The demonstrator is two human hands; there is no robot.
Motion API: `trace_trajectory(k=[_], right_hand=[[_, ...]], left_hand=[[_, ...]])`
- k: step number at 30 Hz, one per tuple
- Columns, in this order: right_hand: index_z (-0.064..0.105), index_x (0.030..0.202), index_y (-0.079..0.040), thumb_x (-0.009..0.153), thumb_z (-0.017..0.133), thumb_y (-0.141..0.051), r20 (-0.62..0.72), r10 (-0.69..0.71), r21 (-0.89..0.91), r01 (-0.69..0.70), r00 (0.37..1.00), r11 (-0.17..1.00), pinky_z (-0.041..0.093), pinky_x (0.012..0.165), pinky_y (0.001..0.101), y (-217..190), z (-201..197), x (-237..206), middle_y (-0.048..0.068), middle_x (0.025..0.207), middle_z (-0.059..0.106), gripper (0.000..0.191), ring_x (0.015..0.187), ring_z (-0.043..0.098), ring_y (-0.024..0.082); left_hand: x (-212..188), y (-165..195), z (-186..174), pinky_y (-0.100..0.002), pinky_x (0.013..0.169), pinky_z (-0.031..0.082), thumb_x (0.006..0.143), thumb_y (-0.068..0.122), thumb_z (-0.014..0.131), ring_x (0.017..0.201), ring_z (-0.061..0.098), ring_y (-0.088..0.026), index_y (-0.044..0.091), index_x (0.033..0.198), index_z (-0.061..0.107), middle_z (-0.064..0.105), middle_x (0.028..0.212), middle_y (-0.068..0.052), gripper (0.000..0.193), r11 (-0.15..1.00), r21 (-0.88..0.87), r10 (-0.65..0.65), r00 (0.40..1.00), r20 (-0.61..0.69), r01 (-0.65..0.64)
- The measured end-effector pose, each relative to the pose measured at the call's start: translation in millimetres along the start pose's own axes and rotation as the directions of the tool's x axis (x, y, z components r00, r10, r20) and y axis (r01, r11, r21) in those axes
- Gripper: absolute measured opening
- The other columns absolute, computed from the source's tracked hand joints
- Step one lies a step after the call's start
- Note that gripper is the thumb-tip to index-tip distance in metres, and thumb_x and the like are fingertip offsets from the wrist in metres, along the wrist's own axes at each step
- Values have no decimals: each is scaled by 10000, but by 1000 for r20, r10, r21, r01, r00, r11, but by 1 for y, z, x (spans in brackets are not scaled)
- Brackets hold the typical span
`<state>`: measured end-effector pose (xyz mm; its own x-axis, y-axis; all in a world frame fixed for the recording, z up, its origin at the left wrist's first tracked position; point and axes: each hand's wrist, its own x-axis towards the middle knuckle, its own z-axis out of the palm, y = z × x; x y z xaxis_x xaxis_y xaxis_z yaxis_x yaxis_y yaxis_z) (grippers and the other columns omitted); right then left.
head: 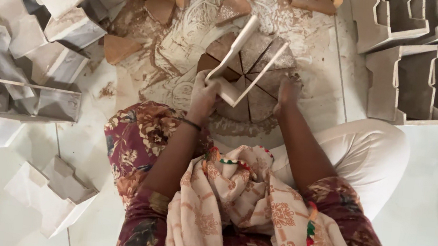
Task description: The person sits on the floor and fits triangular wooden wedge pieces into a circular arrangement, then places a notched wooden frame piece over the assembled wedges and presses them together by hand. They repeat the fitting and pressing cycle with additional wedge pieces and set completed assemblies aside.
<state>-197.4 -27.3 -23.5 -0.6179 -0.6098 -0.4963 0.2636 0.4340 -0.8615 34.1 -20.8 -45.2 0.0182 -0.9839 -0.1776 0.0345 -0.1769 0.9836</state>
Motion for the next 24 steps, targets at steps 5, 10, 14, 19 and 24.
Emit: trace_trajectory(k=[5,10,14,19,24], right_hand=[[510,1492,-30,1050,600,-326,-74,-544,-446,460,836,767,403,1095,412,-19,-8,30,275,1480,488,539,1319,502,371],[537,1405,39,1152,503,-233,217,-668,-30,689,711,724,436,1063,350,-23,3,35,155,1376,649,374,1268,584,227],[589,1391,7,1122,473,-203,293,-600,84,606,744,791,489,979,302,-12,13,28,74,1199,709,361,1090,618,143],[579,1407,-2,1110,472,-148,322,-557,147,541,765,828,487,1019,289,-8,11,25,60,1260,701,348,1145,624,137],[544,1452,0,1111,457,-117,375,-563,88,577,736,812,426,1087,294,-10,9,27,70,1360,648,370,1244,575,139]], left_hand=[[7,-15,-22,-276,890,566,1057,343,594,1118,622,-167,18,1516,339,575,1358,-104,618,936,-321,-33,873,-487,-144],[1,-22,7,-345,978,496,1024,483,523,1190,582,-261,-14,1471,416,567,1373,-163,677,901,-422,-260,903,-342,100],[3,-26,15,-382,1088,415,1016,565,488,1289,532,-319,-50,1460,458,555,1418,-203,759,968,-229,-185,913,-363,105],[9,-29,13,-397,1167,345,1020,609,458,1396,473,-379,-100,1471,462,506,1498,-280,840,992,-26,-122,922,-368,121],[6,-20,18,-408,1141,373,1013,593,462,1378,504,-384,-87,1467,473,523,1489,-280,817,994,25,-84,915,-396,102]])
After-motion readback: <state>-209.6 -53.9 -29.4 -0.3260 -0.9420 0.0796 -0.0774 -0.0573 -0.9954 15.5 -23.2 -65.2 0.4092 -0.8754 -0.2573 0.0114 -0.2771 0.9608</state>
